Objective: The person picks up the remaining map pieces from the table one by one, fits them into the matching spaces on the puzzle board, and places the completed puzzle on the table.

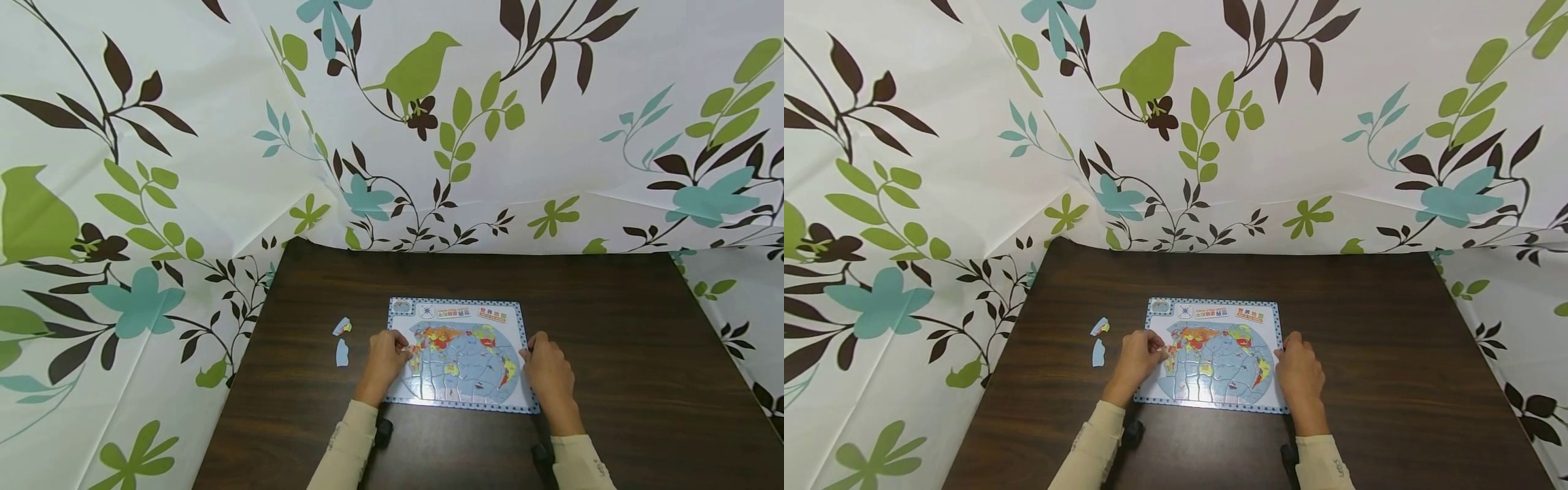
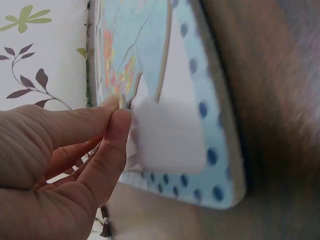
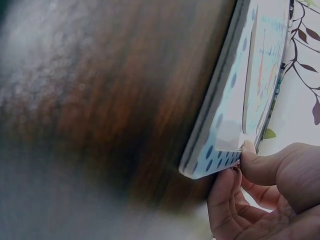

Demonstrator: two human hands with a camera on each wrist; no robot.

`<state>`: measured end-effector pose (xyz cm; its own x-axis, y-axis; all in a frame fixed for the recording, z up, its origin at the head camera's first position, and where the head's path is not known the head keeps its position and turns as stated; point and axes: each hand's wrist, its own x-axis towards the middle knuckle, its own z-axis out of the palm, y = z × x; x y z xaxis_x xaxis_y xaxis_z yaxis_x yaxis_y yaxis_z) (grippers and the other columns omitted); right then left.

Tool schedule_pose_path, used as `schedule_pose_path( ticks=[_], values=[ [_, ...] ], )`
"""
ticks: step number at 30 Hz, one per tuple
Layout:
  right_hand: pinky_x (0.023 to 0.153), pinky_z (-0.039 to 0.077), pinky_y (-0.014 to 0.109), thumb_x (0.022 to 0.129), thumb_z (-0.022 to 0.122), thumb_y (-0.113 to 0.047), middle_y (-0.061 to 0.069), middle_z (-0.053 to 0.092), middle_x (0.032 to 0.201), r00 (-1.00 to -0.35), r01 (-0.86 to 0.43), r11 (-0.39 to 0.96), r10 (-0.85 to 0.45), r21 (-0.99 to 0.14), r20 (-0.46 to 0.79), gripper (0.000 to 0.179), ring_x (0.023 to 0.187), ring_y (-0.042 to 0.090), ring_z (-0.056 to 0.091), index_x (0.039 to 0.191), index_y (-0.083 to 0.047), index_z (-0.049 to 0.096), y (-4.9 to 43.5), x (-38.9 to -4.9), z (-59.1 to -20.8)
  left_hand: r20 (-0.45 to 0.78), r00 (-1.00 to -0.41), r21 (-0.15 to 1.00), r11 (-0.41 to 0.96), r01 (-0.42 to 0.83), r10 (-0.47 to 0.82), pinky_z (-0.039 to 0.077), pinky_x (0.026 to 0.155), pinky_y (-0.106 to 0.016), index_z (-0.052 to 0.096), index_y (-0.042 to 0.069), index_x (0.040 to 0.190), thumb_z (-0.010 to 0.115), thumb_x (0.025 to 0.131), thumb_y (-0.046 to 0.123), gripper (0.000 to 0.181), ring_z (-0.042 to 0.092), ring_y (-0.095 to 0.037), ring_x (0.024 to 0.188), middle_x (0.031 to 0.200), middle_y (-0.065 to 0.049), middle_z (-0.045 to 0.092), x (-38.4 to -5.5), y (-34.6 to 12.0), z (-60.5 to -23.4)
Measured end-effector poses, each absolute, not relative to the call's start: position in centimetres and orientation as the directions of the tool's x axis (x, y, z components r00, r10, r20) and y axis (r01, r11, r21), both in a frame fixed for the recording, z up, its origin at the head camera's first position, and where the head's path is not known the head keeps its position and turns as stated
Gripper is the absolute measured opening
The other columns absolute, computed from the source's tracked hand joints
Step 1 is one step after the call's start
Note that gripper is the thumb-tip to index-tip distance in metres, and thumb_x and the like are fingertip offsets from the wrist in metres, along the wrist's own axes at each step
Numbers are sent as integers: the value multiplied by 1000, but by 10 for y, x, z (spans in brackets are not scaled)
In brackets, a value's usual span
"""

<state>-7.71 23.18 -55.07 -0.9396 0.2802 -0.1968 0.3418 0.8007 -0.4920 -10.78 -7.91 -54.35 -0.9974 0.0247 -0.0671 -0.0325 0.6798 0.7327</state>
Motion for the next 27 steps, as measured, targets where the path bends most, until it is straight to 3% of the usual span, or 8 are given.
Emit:
schedule_pose_path(
  ticks=[6,14,20,27],
  values=[
    [61,47,48,106,67,-14,29,64,101,-938,345,803,284,-486,-197,25,76,36,59,116,5,55,231,-77,-549,-18,-1000,703,710,-23,-14,57,69,-31,75,-4,93,88,84,-4,15,61,-17,78,87,-14,70,-116,-90,-533],
    [62,46,45,107,66,-15,28,63,101,-933,357,800,286,-482,-217,26,77,35,59,117,5,54,230,-77,-549,20,-995,662,747,-58,-94,61,84,-47,73,-6,110,79,92,-5,19,69,-34,96,103,-21,71,-128,-118,-529],
    [62,45,44,107,67,-15,28,63,100,-934,355,801,283,-482,-218,26,76,35,58,117,6,54,231,-78,-549,-33,-985,666,732,-147,-167,61,94,-52,69,-9,126,74,97,-4,30,68,-45,114,122,-29,67,-135,-141,-527],
    [60,45,45,106,67,-14,29,64,100,-939,343,804,274,-487,-208,26,75,35,59,117,6,54,232,-78,-549,-116,-976,671,710,-212,-183,62,97,-52,63,-11,135,68,101,-5,35,67,-49,116,133,-34,60,-145,-168,-525]
  ],
)
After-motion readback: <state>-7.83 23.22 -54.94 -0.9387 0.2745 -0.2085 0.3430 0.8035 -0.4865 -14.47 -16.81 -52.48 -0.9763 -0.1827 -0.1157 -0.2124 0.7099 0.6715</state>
